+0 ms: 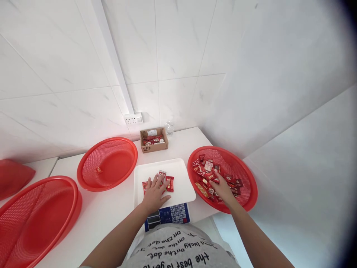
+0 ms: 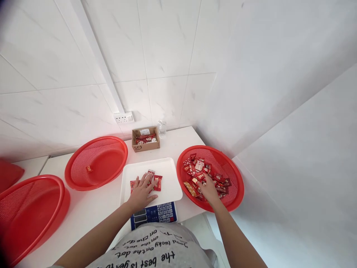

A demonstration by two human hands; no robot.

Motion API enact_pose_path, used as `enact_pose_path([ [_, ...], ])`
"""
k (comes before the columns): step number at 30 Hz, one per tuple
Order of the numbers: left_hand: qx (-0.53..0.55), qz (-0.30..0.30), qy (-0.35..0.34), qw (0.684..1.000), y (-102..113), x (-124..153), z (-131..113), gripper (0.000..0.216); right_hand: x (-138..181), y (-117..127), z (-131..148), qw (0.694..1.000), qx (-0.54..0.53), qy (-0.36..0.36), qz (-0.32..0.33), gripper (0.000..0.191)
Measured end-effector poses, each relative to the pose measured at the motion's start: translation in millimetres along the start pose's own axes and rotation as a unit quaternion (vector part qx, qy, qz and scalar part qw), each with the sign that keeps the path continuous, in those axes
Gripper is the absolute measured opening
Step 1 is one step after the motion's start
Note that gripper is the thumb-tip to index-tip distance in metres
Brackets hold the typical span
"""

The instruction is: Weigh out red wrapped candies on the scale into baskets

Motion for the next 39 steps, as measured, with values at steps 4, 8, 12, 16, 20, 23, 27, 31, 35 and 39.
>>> enact_pose_path([
  [4, -0.016, 0.013, -0.001, 1.000, -6, -5, -7, 0.057, 5, -9, -18, 0.996, 0.083, 0.007, 0.013, 0.054],
  [8, -0.006, 0.006, 0.023, 1.000, -7, -5, -3, 0.057, 14, -21, 2, 0.990, 0.132, 0.056, -0.006, 0.047],
  [12, 0.011, -0.056, 0.071, 0.996, 4, 10, 14, 0.058, 32, -40, 56, 0.973, 0.157, 0.166, -0.015, 0.042],
  [16, 0.016, -0.111, 0.128, 0.985, 13, 35, 38, 0.056, 53, -88, 101, 0.953, 0.159, 0.241, 0.097, 0.041],
  [20, 0.052, -0.095, 0.124, 0.986, 9, 44, 46, 0.051, 62, -133, 132, 0.933, 0.170, 0.255, 0.186, 0.048],
  [23, 0.101, -0.070, 0.100, 0.987, 2, 42, 41, 0.053, 63, -149, 151, 0.922, 0.174, 0.276, 0.207, 0.050],
  [27, 0.148, -0.046, 0.099, 0.983, -5, 40, 34, 0.060, 58, -156, 160, 0.908, 0.175, 0.302, 0.231, 0.049],
  [31, 0.139, -0.034, 0.101, 0.985, -1, 38, 34, 0.070, 53, -154, 155, 0.902, 0.198, 0.307, 0.230, 0.046],
  [35, 0.090, -0.007, 0.049, 0.995, 6, 28, 28, 0.080, 57, -152, 149, 0.897, 0.207, 0.317, 0.228, 0.042],
  [39, 0.066, 0.032, 0.025, 0.997, 4, 16, 21, 0.082, 60, -151, 145, 0.901, 0.214, 0.314, 0.210, 0.040],
])
Point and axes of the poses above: each hand's wrist, its own x-axis away from the middle knuckle, its own y-axis out of the back of the hand, z = x × y, the point moved 7 cm from there along -x, towards the middle knuckle, and after that the axes turned 10 degrees about x, right-handed, at the moved point
